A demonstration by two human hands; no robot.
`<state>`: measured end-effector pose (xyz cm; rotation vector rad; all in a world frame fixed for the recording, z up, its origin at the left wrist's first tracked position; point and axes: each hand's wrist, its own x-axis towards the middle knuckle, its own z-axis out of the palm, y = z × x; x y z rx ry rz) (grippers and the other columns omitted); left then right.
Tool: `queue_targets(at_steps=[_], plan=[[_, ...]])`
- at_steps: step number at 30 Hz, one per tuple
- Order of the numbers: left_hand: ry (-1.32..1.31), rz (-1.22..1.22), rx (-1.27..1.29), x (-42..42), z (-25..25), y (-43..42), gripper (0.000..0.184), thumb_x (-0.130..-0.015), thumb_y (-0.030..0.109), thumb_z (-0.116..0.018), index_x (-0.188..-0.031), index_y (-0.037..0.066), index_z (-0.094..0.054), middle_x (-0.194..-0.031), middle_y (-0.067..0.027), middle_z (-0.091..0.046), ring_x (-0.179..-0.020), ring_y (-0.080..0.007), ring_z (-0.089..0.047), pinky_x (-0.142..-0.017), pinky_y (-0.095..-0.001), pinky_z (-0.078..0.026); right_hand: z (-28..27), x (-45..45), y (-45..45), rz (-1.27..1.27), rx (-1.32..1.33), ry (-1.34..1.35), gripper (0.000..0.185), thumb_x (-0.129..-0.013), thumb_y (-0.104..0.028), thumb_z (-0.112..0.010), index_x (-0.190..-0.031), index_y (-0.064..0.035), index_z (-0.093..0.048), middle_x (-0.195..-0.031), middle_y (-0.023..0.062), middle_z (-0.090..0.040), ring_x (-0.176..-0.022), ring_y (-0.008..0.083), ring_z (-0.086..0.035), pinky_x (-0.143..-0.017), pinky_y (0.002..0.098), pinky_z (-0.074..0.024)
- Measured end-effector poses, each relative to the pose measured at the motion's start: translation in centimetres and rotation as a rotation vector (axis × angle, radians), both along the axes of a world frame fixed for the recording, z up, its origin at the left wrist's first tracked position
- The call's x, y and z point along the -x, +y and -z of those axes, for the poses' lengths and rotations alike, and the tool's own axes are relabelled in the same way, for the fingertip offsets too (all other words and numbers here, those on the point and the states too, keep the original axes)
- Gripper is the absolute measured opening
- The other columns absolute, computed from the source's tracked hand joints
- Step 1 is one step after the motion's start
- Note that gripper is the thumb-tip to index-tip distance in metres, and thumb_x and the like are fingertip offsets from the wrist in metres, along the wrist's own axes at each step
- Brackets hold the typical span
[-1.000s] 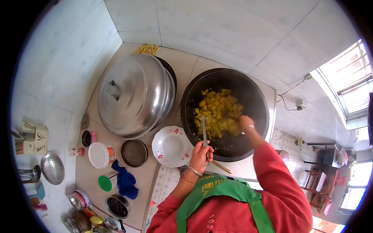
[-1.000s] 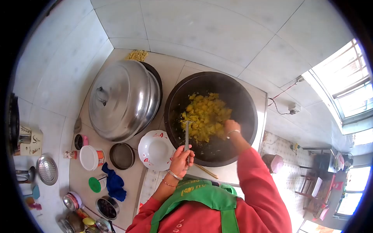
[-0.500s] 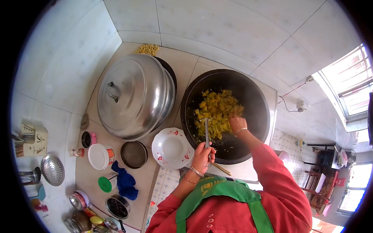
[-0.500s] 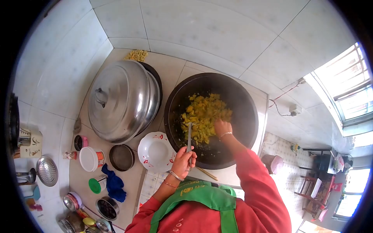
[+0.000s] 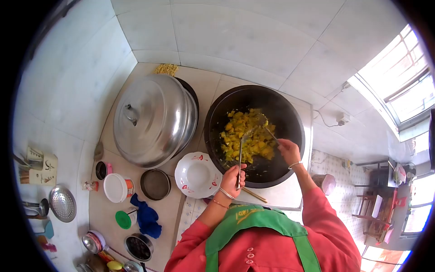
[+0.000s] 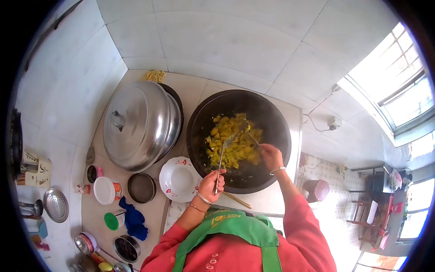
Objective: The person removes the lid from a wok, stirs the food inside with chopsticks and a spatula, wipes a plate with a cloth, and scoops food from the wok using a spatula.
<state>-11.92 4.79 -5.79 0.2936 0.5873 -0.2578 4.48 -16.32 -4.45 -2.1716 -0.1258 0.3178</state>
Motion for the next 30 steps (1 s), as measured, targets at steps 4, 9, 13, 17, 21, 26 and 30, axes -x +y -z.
queue_targets(at_steps=[4,9,13,17,21,26,30], plan=[[-0.027,0.049,0.123,-0.2,-1.3,0.0,0.026,-0.090,0.027,-0.044,-0.092,0.004,-0.054,-0.051,0.0047,-0.035,-0.040,-0.0035,-0.031,-0.032,-0.0166,-0.024,-1.3,1.6,-0.2,0.010,-0.042,-0.061,0.025,-0.078,-0.004,-0.055,-0.103,-0.0011,-0.059,-0.083,0.0087,-0.064,-0.070,0.0125,-0.057,-0.062,0.0258,-0.0453],[-0.109,0.124,0.236,-0.4,-1.4,0.1,0.027,-0.089,0.029,-0.045,-0.091,0.003,-0.054,-0.049,0.0052,-0.032,-0.040,-0.0033,-0.030,-0.032,-0.0165,-0.024,-2.7,2.6,-0.5,-0.067,0.054,-0.328,0.025,-0.078,-0.004,-0.053,-0.102,-0.0063,-0.060,-0.088,0.0094,-0.062,-0.076,0.0209,-0.059,-0.066,0.0299,-0.0464],[-0.201,0.185,0.311,-0.3,-1.7,-0.1,0.028,-0.092,0.025,-0.040,-0.100,0.001,-0.051,-0.053,0.0036,-0.036,-0.043,-0.0036,-0.032,-0.034,-0.0153,-0.027,-2.9,3.1,-0.8,-0.150,0.166,-0.548,0.025,-0.078,-0.006,-0.051,-0.100,-0.0122,-0.061,-0.091,0.0103,-0.058,-0.082,0.0293,-0.057,-0.070,0.0339,-0.0463],[-0.200,0.264,0.229,-0.1,-3.5,0.6,0.030,-0.093,0.023,-0.037,-0.110,0.000,-0.047,-0.065,0.0004,-0.044,-0.047,-0.0038,-0.035,-0.035,-0.0144,-0.029,-2.9,3.6,-1.0,-0.131,0.210,-0.545,0.026,-0.079,-0.004,-0.050,-0.101,-0.0120,-0.061,-0.092,0.0102,-0.058,-0.082,0.0285,-0.057,-0.070,0.0339,-0.0461],[-0.211,0.291,0.177,0.1,-3.0,0.8,0.030,-0.093,0.026,-0.040,-0.115,0.006,-0.043,-0.071,-0.0027,-0.048,-0.047,-0.0053,-0.039,-0.037,-0.0166,-0.033,-2.5,3.8,-1.1,-0.207,0.195,-0.595,0.027,-0.077,-0.003,-0.051,-0.101,-0.0120,-0.061,-0.092,0.0108,-0.058,-0.084,0.0291,-0.057,-0.071,0.0347,-0.0462],[-0.237,0.271,0.039,0.7,-3.7,0.9,0.027,-0.093,0.025,-0.038,-0.119,0.017,-0.039,-0.070,-0.0043,-0.048,-0.045,-0.0046,-0.038,-0.035,-0.0153,-0.032,-2.1,3.7,-1.1,-0.267,0.179,-0.604,0.028,-0.075,-0.002,-0.052,-0.101,-0.0110,-0.061,-0.093,0.0115,-0.058,-0.084,0.0301,-0.057,-0.071,0.0355,-0.0462],[-0.255,0.308,0.037,1.0,-4.3,1.3,0.029,-0.093,0.024,-0.038,-0.121,0.016,-0.038,-0.070,-0.0040,-0.046,-0.044,-0.0042,-0.037,-0.034,-0.0154,-0.031,-2.3,3.3,-1.2,-0.298,0.214,-0.597,0.028,-0.076,-0.003,-0.050,-0.100,-0.0104,-0.061,-0.092,0.0118,-0.057,-0.083,0.0303,-0.056,-0.071,0.0353,-0.0460]])
